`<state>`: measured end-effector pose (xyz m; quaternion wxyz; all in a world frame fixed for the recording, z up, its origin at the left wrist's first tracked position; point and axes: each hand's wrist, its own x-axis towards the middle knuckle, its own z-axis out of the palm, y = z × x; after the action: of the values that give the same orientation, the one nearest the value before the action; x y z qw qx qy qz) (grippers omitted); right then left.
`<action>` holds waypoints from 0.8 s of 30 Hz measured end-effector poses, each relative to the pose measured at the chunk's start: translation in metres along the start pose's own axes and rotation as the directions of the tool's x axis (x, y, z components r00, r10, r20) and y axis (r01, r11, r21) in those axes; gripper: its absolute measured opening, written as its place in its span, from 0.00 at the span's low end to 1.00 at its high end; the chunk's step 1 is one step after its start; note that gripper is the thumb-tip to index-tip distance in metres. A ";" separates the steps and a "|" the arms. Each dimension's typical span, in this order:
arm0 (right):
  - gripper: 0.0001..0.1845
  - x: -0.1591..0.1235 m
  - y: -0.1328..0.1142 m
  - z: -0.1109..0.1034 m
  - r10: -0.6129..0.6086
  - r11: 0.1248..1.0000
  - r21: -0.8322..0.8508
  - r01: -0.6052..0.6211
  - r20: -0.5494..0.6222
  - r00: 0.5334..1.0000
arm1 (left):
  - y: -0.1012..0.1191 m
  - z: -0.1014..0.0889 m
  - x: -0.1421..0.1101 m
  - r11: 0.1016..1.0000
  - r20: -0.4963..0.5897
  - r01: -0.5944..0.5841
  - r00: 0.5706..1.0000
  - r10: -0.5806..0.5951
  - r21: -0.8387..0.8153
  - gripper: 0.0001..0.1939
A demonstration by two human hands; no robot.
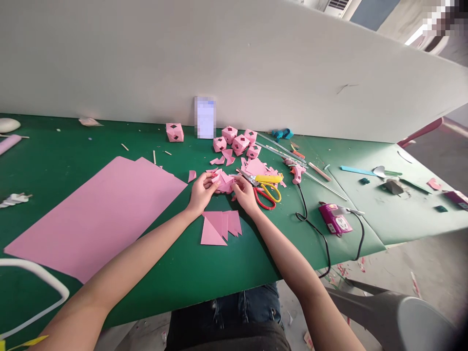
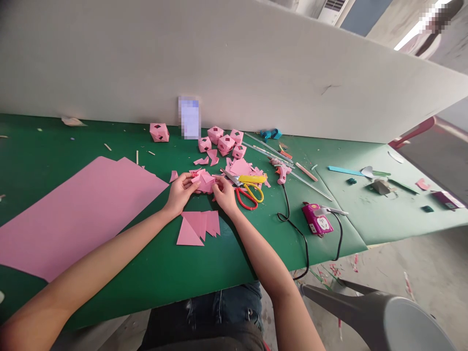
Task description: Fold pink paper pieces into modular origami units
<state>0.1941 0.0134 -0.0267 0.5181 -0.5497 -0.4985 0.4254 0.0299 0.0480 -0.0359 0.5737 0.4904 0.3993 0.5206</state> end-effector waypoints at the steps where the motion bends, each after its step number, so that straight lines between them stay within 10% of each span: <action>1: 0.20 0.000 0.001 0.000 -0.004 1.000 0.003 0.004 -0.004 1.000 | 0.000 0.000 0.000 1.000 0.003 -0.005 1.000 0.005 -0.003 0.23; 24: 0.18 -0.002 0.000 -0.001 -0.093 0.992 0.079 0.096 -0.044 0.995 | 0.002 0.001 0.000 0.999 -0.028 -0.017 0.999 0.016 -0.038 0.25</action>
<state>0.1951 0.0109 -0.0263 0.5694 -0.5125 -0.4959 0.4089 0.0301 0.0479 -0.0337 0.5729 0.4753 0.3932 0.5398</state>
